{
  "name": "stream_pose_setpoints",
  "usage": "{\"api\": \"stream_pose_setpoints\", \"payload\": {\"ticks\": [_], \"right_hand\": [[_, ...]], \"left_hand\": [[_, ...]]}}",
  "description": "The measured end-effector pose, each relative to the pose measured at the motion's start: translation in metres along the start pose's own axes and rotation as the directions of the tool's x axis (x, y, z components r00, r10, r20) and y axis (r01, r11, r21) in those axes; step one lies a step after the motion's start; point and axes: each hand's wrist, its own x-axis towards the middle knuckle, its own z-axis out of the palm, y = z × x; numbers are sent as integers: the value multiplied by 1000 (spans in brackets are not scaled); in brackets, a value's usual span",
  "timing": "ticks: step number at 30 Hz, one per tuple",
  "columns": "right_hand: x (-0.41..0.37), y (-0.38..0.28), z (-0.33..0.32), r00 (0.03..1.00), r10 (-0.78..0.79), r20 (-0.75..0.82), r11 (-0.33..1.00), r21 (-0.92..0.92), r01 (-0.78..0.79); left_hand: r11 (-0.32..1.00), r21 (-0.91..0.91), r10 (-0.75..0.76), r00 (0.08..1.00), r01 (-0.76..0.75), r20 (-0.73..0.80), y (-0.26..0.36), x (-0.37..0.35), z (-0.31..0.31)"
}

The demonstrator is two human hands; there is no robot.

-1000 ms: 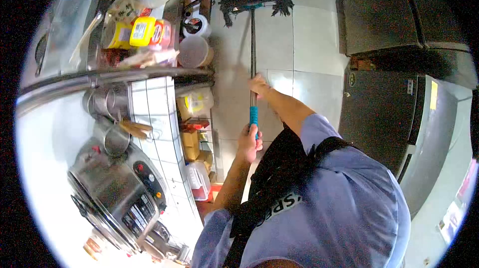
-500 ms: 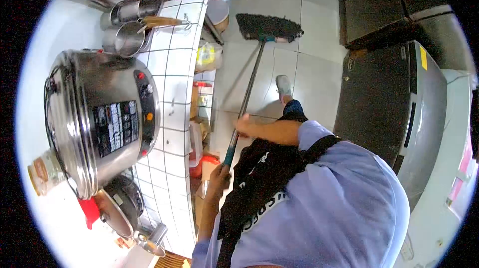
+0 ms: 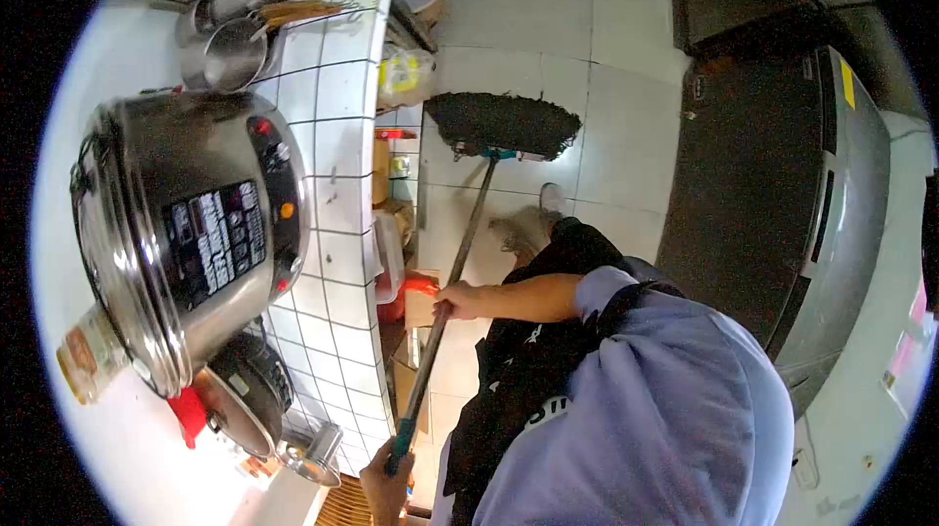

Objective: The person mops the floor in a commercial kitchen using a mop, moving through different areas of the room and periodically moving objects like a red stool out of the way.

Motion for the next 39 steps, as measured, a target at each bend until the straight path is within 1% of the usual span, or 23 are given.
{"api": "stream_pose_setpoints", "payload": {"ticks": [3, 4, 7, 8, 10, 11, 12, 13, 14, 16, 17, 18, 20, 22, 23, 26, 28, 30, 33, 34, 35, 36, 39], "right_hand": [[18, 14, -1, 993, -118, -6, 993, 20, 118], [16, 11, 0, 990, -131, -53, 991, 27, 133], [23, -22, -15, 975, -175, -140, 984, 0, 177], [33, -35, -29, 894, -445, 56, 854, -276, 442], [47, -65, -59, 853, -507, 124, 813, -258, 522], [39, -96, -67, 941, -339, -1, 941, 14, 339], [30, -121, -82, 639, -723, 263, 559, -321, 764], [22, -151, -99, 451, -791, 412, 263, -437, 860], [14, -182, -116, 235, -811, 536, -66, -483, 873], [-49, -252, -110, 446, -885, 131, 358, -419, 835], [-93, -288, -100, 645, -749, -152, 662, -153, 734], [-151, -315, -79, 549, -785, -288, 617, -278, 736], [-167, -373, -107, 359, -854, -375, 495, -378, 782], [-213, -404, -119, 269, -896, -352, 424, -502, 754], [-209, -429, -145, 156, -948, -278, 317, -772, 550], [-246, -461, -182, 5, -979, -206, 203, -961, 186], [-266, -429, -190, 9, -974, -228, 226, -957, 184], [-250, -406, -203, -66, -973, -219, 205, -963, 174], [-151, -366, -252, 77, -988, -135, 138, -990, 34], [-174, -311, -225, 116, -966, -231, 248, -955, 163], [-201, -254, -194, 154, -933, -325, 357, -891, 282], [-196, -218, -178, 228, -914, -337, 384, -898, 214], [-168, -108, -158, 257, -892, -371, 434, -861, 265]], "left_hand": [[980, 150, 144, 988, -134, -61, -9, 14, -4], [960, 29, 280, 958, -279, -67, -44, 26, 0], [958, 111, 271, 961, -265, -46, -19, 50, 8], [919, 207, 343, 939, -335, -2, -4, 60, 9], [943, -122, 311, 950, -309, -7, -14, 94, 36], [947, -118, 302, 953, -298, 24, 7, 100, 44], [951, -114, 294, 954, -286, 55, 28, 106, 53], [945, 98, 306, 949, -313, 81, 86, 106, 68], [927, 150, 330, 938, -343, 109, 107, 121, 89], [869, 126, 459, 875, -478, 153, 155, 143, 127], [818, 47, 560, 813, -573, 158, 187, 150, 147], [760, 40, 634, 754, -649, 172, 219, 159, 169], [625, 22, 762, 616, -780, 202, 283, 178, 218], [692, 33, 687, 673, -721, 273, 345, 194, 268], [739, 10, 635, 702, -673, 323, 374, 196, 288], [811, -71, 554, 723, -581, 414, 434, 152, 321], [851, -39, 490, 763, -524, 422, 429, 132, 336], [690, -63, 675, 611, -721, 414, 380, 170, 355], [522, 122, 742, 521, -844, 422, 297, 180, 338], [474, 195, 769, 511, -859, 384, 261, 182, 330], [541, 233, 678, 584, -808, 446, 231, 178, 314], [599, 282, 579, 649, -749, 494, 202, 175, 293], [444, 333, 665, 555, -832, 500, 91, 164, 244]]}}
